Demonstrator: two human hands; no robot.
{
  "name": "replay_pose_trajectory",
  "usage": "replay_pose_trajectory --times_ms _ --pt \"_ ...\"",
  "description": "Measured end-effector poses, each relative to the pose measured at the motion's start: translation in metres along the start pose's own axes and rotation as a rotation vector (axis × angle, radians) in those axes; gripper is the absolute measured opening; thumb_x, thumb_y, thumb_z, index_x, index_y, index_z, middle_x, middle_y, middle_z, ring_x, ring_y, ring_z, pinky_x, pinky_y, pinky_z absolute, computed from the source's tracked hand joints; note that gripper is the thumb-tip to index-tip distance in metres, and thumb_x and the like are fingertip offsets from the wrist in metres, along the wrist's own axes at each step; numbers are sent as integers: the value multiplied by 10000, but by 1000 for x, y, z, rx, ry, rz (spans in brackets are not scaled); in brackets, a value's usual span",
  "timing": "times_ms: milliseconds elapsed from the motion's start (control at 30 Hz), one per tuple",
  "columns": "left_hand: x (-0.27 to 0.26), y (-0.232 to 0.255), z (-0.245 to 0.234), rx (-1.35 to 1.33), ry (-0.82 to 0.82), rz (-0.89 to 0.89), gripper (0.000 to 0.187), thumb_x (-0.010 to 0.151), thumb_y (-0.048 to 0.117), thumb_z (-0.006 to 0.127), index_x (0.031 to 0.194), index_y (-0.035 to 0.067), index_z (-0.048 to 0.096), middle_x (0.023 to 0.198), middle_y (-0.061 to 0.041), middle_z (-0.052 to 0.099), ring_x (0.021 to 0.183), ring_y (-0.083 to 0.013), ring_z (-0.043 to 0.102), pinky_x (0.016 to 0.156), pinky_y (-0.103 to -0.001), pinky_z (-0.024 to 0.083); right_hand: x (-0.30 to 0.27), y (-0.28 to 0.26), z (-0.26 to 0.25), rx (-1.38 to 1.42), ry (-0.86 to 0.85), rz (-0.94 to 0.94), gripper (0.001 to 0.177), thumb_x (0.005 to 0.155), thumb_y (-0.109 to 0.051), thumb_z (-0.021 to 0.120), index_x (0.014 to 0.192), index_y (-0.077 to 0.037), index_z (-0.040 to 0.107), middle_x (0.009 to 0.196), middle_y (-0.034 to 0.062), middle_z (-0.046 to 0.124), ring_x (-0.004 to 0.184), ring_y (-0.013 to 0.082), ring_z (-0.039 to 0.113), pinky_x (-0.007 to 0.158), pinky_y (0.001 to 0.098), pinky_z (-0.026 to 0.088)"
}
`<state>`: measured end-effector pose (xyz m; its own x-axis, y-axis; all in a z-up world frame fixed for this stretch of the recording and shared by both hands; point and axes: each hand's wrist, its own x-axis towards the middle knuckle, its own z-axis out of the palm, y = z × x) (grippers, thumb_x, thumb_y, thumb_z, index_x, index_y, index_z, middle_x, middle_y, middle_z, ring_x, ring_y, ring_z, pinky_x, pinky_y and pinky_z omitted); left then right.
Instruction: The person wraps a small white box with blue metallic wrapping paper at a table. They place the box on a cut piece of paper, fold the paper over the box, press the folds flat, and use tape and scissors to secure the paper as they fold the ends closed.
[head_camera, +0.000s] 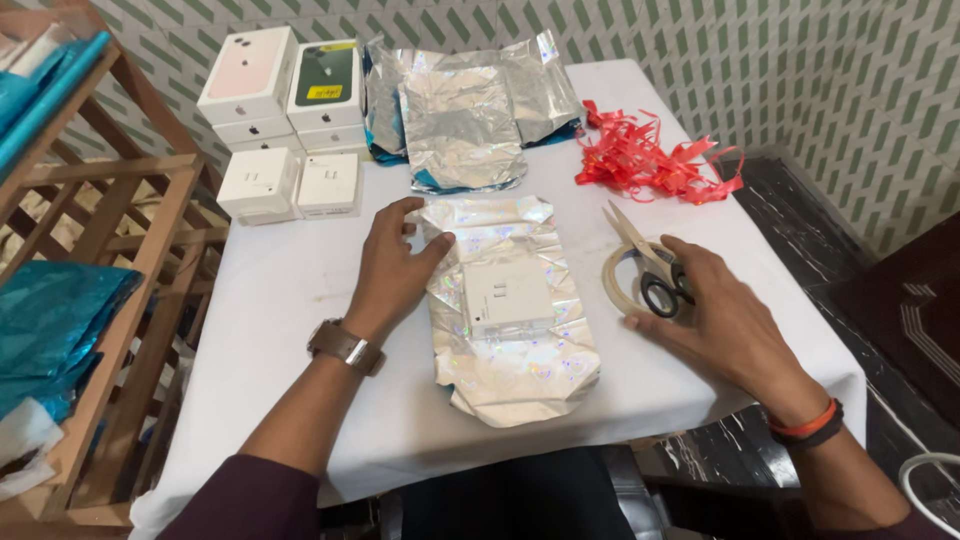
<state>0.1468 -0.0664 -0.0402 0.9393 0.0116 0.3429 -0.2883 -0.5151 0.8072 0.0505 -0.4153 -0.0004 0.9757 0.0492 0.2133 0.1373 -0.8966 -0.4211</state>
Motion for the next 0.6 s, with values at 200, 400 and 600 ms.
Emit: replay_pose_trajectory --times_ms 200,400,600 --pt "-14 15 -2 71 -27 415 562 908 309 817 1348 43 591 1543 -212 486 1448 -402 456 1187 -478 379 8 7 -1 28 46 -37 1008 680 -442 853 1500 -19 447 1323 241 581 1135 367 642 937 441 532" --pt "-37 49 -3 71 -384 554 871 752 467 883 1424 62 506 1521 -223 478 1422 -415 435 1167 -497 343 -10 -7 6 221 109 -309 894 632 -390 876 1404 -91 540 1451 129 566 1264 295 569 1023 410 485" --pt "-40 51 2 123 -536 377 998 718 423 835 1541 79 388 1380 -177 574 1294 -365 537 1069 -467 415 -16 -34 28 250 -259 -686 956 560 -390 984 1367 -101 560 1454 140 504 1371 378 436 1099 481 342"
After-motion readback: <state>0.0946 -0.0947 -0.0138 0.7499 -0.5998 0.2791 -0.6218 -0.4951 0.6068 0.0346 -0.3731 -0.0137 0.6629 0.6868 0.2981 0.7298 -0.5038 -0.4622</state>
